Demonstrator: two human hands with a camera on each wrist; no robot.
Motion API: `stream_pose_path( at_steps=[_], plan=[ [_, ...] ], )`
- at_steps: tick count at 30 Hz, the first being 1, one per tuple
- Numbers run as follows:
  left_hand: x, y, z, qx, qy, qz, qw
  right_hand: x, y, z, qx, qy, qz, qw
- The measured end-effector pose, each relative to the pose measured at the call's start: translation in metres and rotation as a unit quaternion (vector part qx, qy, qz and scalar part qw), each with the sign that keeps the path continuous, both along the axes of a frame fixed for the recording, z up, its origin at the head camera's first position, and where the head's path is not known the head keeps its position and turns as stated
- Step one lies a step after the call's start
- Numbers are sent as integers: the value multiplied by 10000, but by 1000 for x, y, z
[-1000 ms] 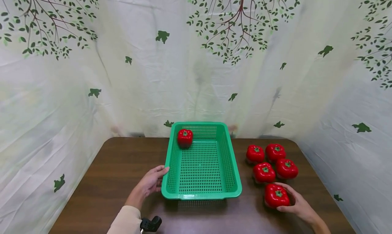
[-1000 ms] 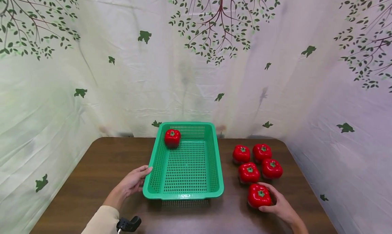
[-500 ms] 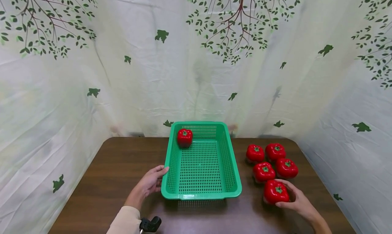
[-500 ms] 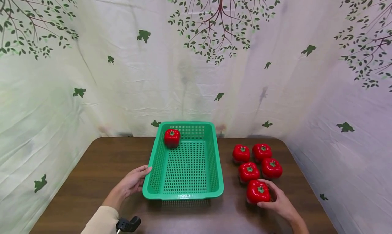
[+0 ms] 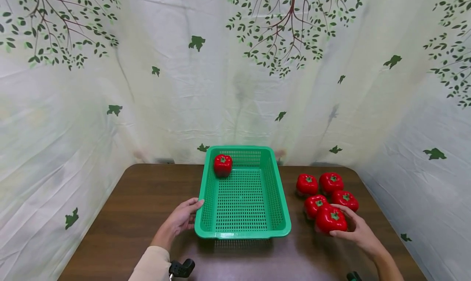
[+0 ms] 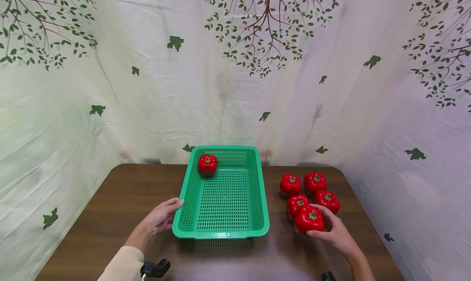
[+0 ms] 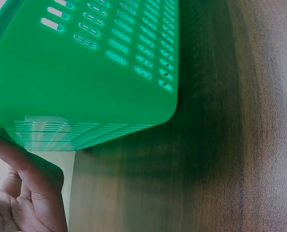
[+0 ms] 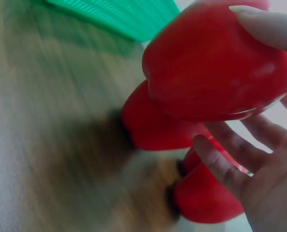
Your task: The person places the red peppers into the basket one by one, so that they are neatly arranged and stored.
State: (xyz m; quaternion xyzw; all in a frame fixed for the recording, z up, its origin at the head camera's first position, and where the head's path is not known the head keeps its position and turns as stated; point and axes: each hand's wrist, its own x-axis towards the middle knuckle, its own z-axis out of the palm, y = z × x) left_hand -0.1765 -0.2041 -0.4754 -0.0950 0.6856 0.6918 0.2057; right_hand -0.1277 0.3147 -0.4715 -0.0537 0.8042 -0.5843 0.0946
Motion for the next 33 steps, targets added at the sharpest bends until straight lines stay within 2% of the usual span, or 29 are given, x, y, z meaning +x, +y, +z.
stream_pose_path(
  at_steps=[10,18,33],
  plan=[
    [0,0,1,59,36,-1,10000,-24,-8,17,253,765,190,9966],
    [0,1,-1,-22,-39,100,9999,-32,-17,26,379,761,45,9964],
    [0,3,0,-91,-4,109,9999,-56,-41,35,366,1193,-171,9920]
  ],
)
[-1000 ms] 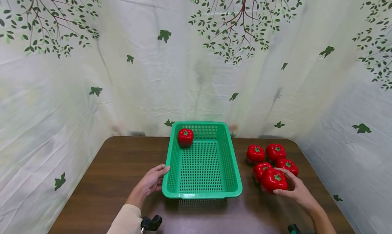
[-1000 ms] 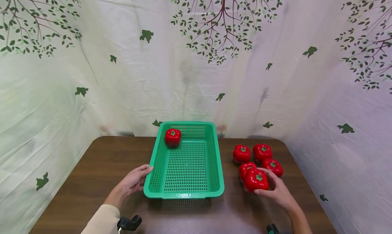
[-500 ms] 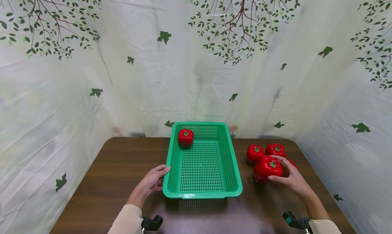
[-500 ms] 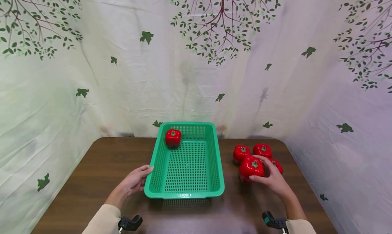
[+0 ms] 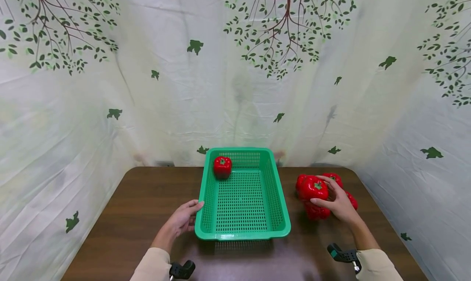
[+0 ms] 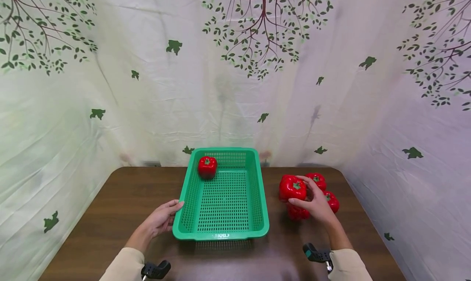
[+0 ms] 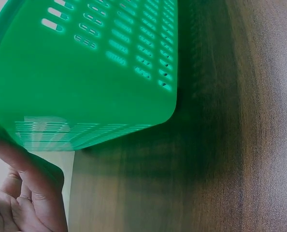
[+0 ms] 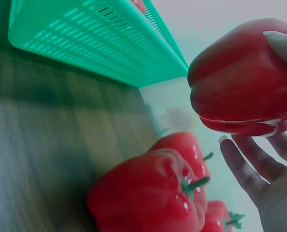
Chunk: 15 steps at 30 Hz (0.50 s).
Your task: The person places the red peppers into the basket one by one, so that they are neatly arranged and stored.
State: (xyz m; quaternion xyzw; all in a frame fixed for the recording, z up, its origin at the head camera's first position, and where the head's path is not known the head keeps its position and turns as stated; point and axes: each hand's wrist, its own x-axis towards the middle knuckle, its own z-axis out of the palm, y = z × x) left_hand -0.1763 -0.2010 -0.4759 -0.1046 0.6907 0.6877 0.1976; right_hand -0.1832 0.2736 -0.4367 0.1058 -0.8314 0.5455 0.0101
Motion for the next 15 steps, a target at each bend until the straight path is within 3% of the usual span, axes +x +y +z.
stream_pose_path(
  at_steps=[15],
  plan=[
    [1,-1,-2,60,64,-41,10000,-28,-25,4,-281,-412,-21,9988]
  ],
)
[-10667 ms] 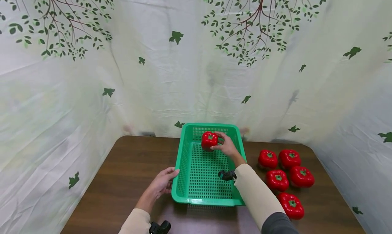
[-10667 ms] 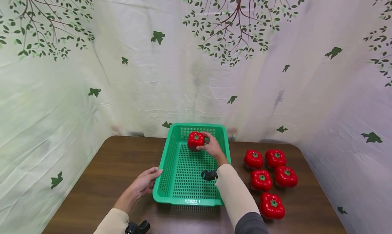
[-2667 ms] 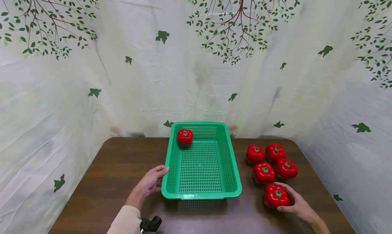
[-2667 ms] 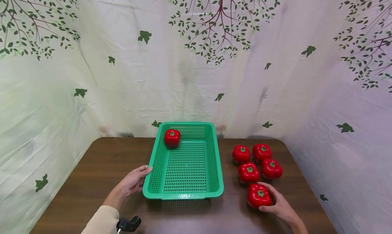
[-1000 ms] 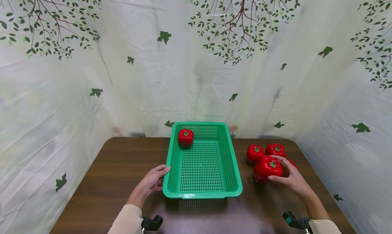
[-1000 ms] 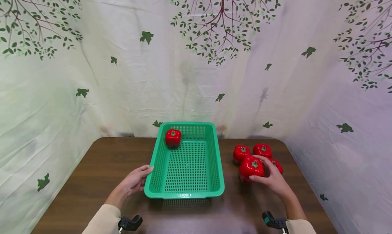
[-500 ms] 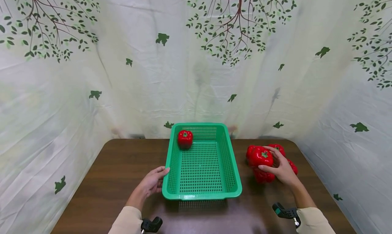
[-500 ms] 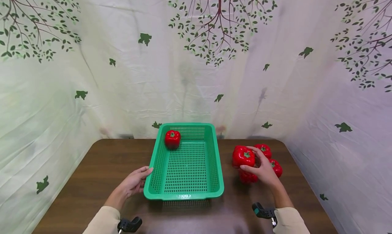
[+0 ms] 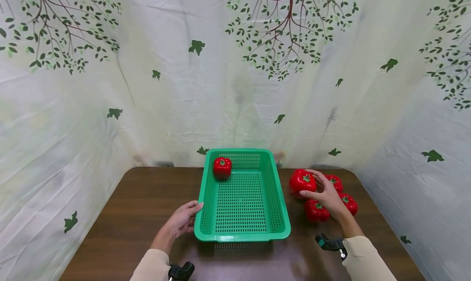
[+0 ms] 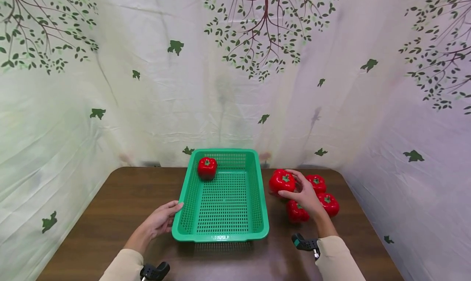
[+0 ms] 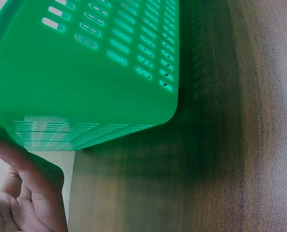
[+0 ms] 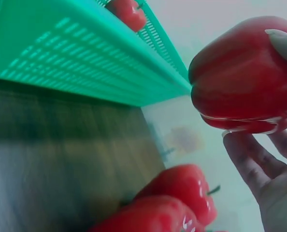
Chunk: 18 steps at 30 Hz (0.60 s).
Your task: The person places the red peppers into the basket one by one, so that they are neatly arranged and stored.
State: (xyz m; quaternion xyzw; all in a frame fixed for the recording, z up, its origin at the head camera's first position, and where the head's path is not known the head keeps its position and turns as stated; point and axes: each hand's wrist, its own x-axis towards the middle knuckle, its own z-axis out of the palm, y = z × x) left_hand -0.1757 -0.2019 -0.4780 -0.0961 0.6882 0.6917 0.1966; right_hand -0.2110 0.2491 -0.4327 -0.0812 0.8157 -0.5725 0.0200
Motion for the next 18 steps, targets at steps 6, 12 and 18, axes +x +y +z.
stream_pose_path(
  at_steps=[6,12,18],
  plan=[
    [0,0,1,-14,-14,8,10000,-13,-14,5,-80,47,173,9998],
    [-1,0,0,28,-15,-36,10000,-25,-29,6,-134,159,223,9995],
    [0,-2,0,102,22,-65,9999,-35,-47,8,-378,108,198,9990]
  ],
)
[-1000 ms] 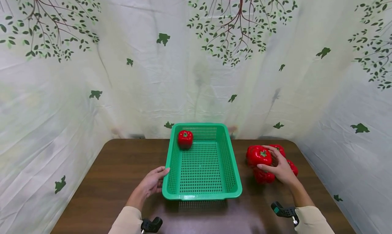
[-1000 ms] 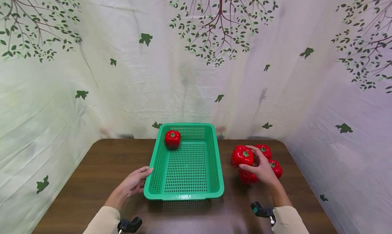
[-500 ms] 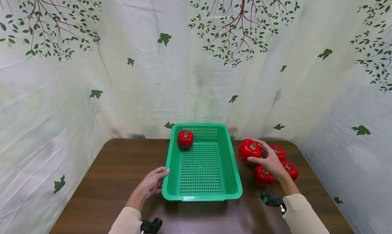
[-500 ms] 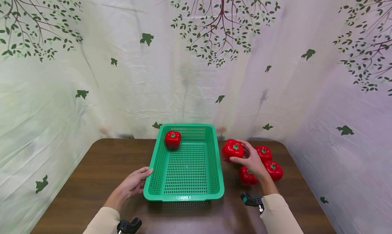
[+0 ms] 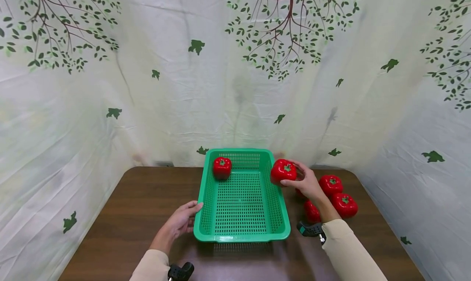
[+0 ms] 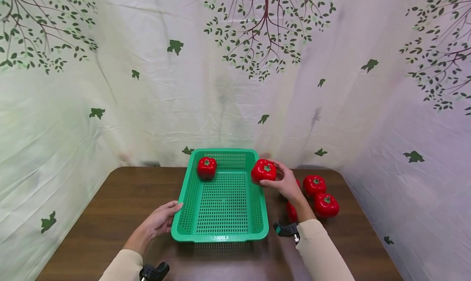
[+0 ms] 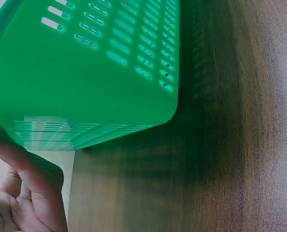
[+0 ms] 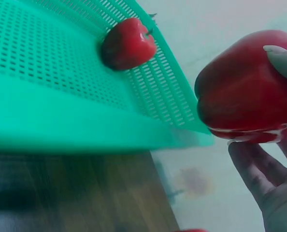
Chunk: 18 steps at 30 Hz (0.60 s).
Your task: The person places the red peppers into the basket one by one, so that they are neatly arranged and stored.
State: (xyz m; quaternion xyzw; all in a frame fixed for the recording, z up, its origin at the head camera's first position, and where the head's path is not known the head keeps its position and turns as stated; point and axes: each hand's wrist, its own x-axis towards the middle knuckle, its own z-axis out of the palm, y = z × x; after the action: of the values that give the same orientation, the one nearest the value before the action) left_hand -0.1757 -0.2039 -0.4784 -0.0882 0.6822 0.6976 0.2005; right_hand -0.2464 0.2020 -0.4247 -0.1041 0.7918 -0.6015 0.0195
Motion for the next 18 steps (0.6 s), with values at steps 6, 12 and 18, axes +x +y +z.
stream_pose_path(
  at_steps=[6,12,18],
  plan=[
    [0,0,0,28,-4,-50,10000,-7,-16,-3,-312,-19,75,9995],
    [0,0,1,60,-38,-99,9999,-12,-32,-7,-398,15,122,9991],
    [0,0,1,49,-17,-84,10000,-21,-47,-9,-374,35,146,9992]
  ],
)
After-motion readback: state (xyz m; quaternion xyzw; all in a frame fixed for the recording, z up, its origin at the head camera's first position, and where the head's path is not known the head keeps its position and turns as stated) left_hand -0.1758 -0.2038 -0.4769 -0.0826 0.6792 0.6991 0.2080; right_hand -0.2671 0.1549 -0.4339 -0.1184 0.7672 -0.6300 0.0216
